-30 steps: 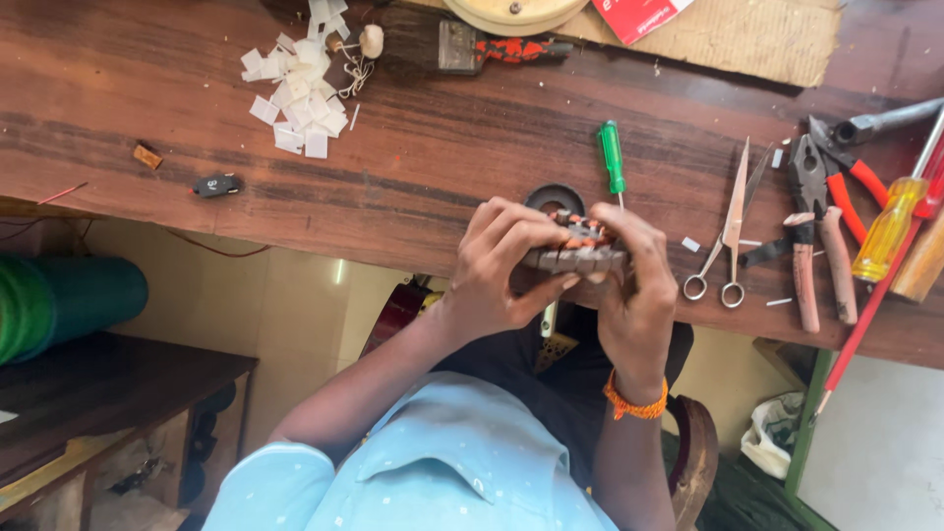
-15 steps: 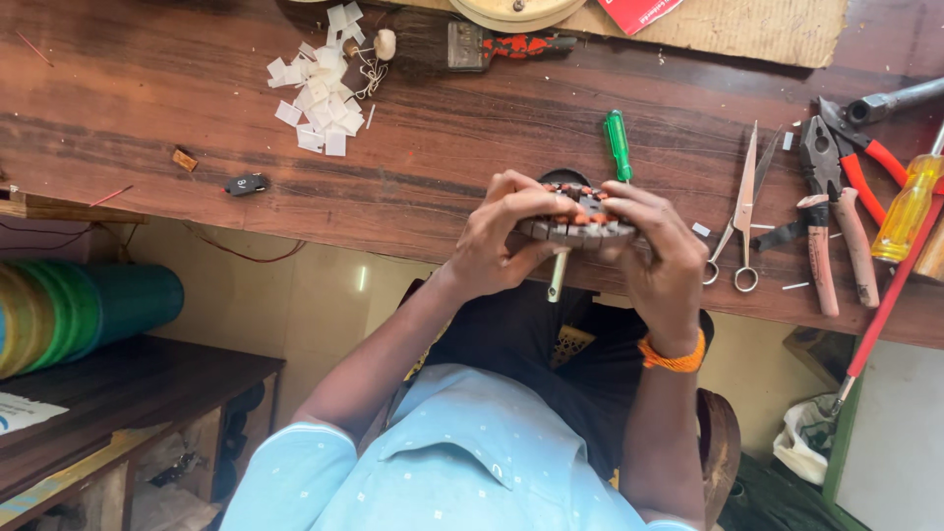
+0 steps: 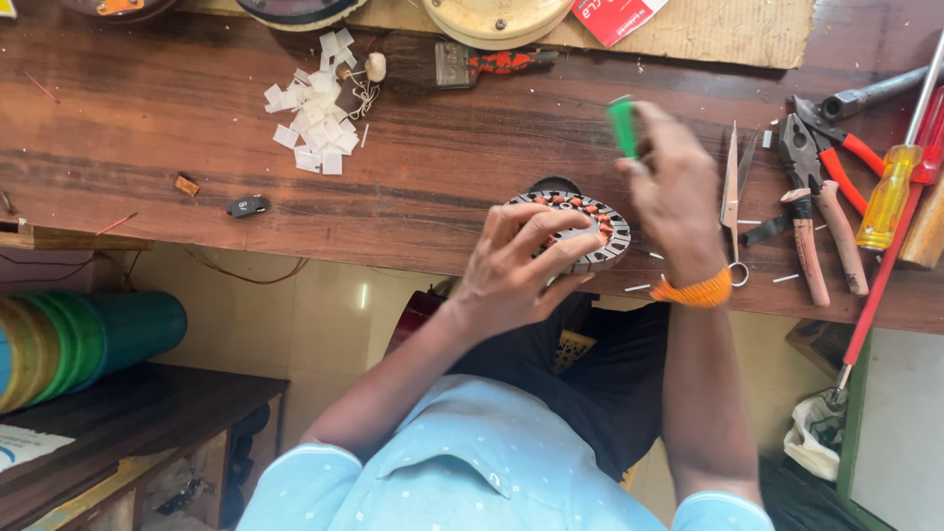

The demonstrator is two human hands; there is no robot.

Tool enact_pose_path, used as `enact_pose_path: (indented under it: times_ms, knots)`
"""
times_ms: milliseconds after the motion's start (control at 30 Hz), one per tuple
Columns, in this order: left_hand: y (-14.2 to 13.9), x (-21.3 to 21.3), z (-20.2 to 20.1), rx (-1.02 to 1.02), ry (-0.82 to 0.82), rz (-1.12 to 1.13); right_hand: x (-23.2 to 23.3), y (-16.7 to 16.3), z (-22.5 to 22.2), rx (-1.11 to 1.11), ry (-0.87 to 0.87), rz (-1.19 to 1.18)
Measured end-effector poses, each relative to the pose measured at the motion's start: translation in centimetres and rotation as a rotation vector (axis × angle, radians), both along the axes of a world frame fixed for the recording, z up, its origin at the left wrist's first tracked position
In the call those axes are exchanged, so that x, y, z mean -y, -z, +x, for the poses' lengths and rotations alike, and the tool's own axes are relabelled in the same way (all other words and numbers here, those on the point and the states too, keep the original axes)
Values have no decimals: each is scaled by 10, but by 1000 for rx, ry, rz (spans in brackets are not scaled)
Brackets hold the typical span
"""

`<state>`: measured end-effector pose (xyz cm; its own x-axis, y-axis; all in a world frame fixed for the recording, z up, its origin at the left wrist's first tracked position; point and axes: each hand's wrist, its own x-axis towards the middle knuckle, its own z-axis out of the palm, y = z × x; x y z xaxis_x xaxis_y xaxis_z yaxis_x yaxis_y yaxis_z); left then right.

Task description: The person sits at a workbench fitting small white insulating strips into the slots of a motor armature, cutting strips from a sheet with scissors and pressing each strip into place by hand, and occasionally using a screwdriver on the armature. The armature is turned and repositioned on the bench as work proceeds around it.

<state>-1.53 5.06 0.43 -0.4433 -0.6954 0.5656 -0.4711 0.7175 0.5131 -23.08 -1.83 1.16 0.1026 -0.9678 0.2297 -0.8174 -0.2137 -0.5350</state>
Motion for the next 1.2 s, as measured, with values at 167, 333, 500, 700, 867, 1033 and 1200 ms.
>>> enact_pose_path:
  times_ms: [167,333,500,700,867,1033,1200]
  knots:
    - [3,-4,-5,12,-56,58,-90,-16,-26,1052,14,-117]
    - [12,-3,-5,-1,-46,49,-131,8,-10,1111,103,-261]
    - [12,-4,-8,20,-98,43,-135,10,-2,1146,106,-263]
    - [8,-2,-8,15,-93,59,-136,7,3,1038,180,-260]
    - [1,-2,-7,21,-74,90,-133,-1,7,935,143,-224]
    - [-3,2,-1,-9,16,109,-132,-11,19,753,114,-237]
    - [-1,3,3,18,50,91,-128,-22,26,493,54,-310]
